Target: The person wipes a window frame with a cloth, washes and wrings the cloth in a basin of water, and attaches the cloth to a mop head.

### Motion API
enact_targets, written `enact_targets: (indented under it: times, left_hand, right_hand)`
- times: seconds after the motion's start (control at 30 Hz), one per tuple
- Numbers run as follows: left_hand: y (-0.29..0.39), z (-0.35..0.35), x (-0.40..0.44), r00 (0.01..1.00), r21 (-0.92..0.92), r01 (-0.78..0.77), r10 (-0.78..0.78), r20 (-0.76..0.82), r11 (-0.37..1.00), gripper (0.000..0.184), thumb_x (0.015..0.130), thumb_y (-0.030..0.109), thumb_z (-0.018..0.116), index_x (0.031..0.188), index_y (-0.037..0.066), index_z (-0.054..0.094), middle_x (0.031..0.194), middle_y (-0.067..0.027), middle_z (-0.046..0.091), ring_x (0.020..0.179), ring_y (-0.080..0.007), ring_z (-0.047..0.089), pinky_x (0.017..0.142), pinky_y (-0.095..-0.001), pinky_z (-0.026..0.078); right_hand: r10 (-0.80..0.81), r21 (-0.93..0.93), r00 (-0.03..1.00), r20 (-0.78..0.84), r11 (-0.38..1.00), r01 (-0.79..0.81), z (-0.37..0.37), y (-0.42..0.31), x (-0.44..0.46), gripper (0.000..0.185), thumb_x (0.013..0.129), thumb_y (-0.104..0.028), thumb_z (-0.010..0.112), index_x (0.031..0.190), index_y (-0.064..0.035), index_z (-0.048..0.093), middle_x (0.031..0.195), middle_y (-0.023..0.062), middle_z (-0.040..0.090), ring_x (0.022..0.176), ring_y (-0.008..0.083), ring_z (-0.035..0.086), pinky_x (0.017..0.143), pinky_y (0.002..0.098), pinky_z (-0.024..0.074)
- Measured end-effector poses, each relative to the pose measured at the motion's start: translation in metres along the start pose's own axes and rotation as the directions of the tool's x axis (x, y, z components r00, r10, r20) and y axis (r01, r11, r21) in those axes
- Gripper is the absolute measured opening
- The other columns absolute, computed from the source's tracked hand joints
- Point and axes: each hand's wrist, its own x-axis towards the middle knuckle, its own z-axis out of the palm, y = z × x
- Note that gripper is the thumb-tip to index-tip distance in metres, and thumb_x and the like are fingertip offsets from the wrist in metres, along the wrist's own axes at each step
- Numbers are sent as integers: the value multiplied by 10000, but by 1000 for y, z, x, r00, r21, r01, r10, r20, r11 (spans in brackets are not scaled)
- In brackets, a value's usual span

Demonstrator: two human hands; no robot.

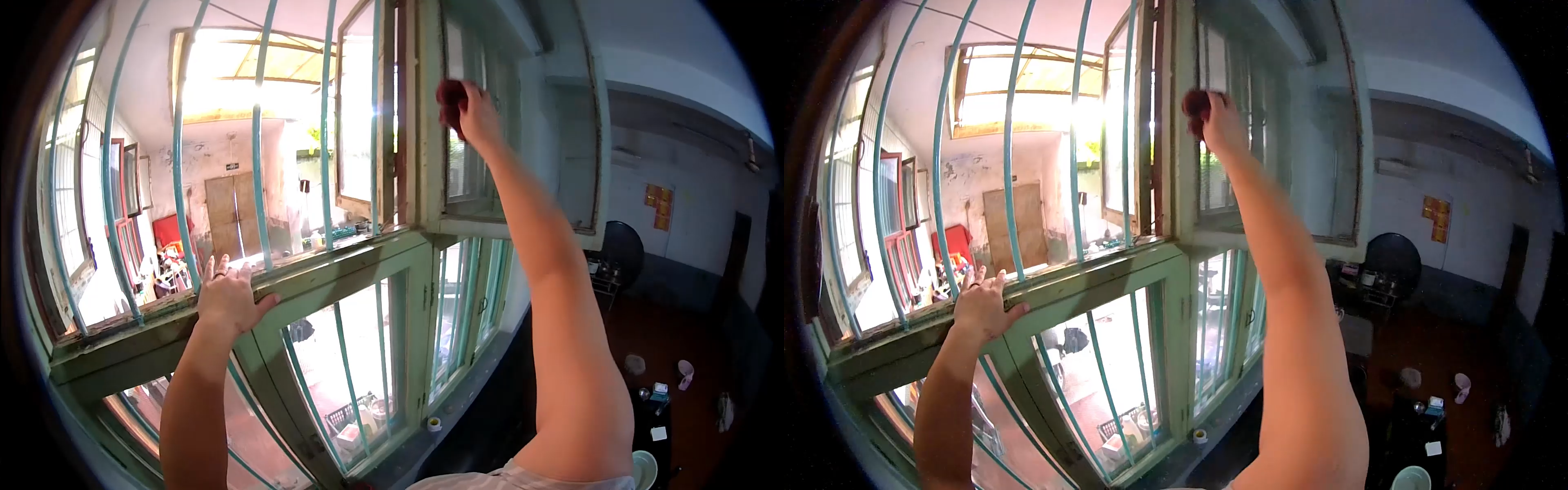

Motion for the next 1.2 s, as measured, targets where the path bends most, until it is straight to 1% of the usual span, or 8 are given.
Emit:
enact_targets:
  times: [0.23, 0.4, 0.57, 0.67, 0.8, 0.87, 0.97, 1.2]
  left_hand:
    - [-8, 15, 5, 985, 6, -68, 68, -160, 998, 723, 758, 586, 524, 1187, 4, 497, 1187, -167, 534, 1220, -304, 404, 1050, -446, 230]
    - [-8, 18, 6, 967, 66, -103, 116, -228, 992, 720, 759, 580, 530, 1191, 5, 495, 1173, -147, 547, 1202, -293, 426, 1041, -452, 245]
    - [-6, 24, 10, 967, 158, -93, 127, -221, 983, 710, 798, 566, 488, 1238, 10, 452, 1165, -177, 544, 1181, -287, 450, 1042, -438, 251]
    - [-3, 21, 8, 965, 119, -93, 119, -235, 989, 724, 796, 577, 483, 1241, 7, 450, 1165, -201, 537, 1176, -292, 454, 1041, -434, 254]
    - [-1, 20, 6, 960, 94, -59, 83, -267, 994, 842, 760, 606, 516, 1322, 10, 322, 1177, -221, 520, 1174, -302, 451, 1042, -434, 252]
    - [-3, 25, 7, 961, 110, -12, 42, -272, 994, 902, 734, 631, 527, 1342, 14, 274, 1257, -203, 460, 1187, -292, 438, 1049, -442, 233]
    - [-7, 35, 5, 888, 125, -47, 98, -449, 991, 866, 749, 617, 516, 1333, 19, 292, 1331, -142, 395, 1224, -243, 399, 1055, -463, 200]
    - [20, 38, -63, 761, 117, -120, 167, -627, 986, 348, 864, 363, 505, 1020, 62, 587, 1200, -72, 510, 1133, -180, 469, 1012, -429, 261]
  right_hand:
    - [-97, -303, 995, -5, 948, 91, 70, -28, 90, 424, 806, -196, 560, 1216, -155, 457, 1266, 142, 431, 1172, 325, 409, 983, 460, 320]
    - [-131, -459, 916, 379, 833, 309, 102, -30, 47, 316, 876, -191, 433, 1180, -199, 516, 1271, 62, 462, 1256, 247, 344, 1056, 493, 177]
    - [-150, -374, 611, 777, 670, 641, 102, -26, -52, 288, 897, -204, 384, 1109, -188, 578, 1182, 96, 537, 1236, 249, 379, 1080, 441, 146]
    - [-208, -193, 549, 810, 788, 584, 77, -32, -95, 265, 873, -177, 432, 1095, -169, 576, 1093, 107, 573, 1150, 246, 467, 1069, 431, 183]
    - [-346, -28, 848, 402, 921, 389, 51, -41, -152, 266, 812, -146, 496, 1067, -130, 568, 977, 99, 605, 934, 271, 581, 905, 398, 394]
    - [13, 117, 859, 512, 990, -84, 25, -78, -177, 301, 803, -106, 503, 1100, -97, 550, 1004, 132, 593, 952, 312, 566, 850, 387, 435]
    - [109, 355, 885, 453, 888, -291, 34, -104, -222, 343, 793, -45, 494, 1133, -83, 529, 1055, 160, 573, 980, 332, 550, 837, 382, 442]
    - [88, 655, 955, 283, 710, -260, 13, -222, -212, 395, 770, 57, 452, 1135, -71, 530, 1040, 178, 588, 993, 314, 564, 852, 341, 430]
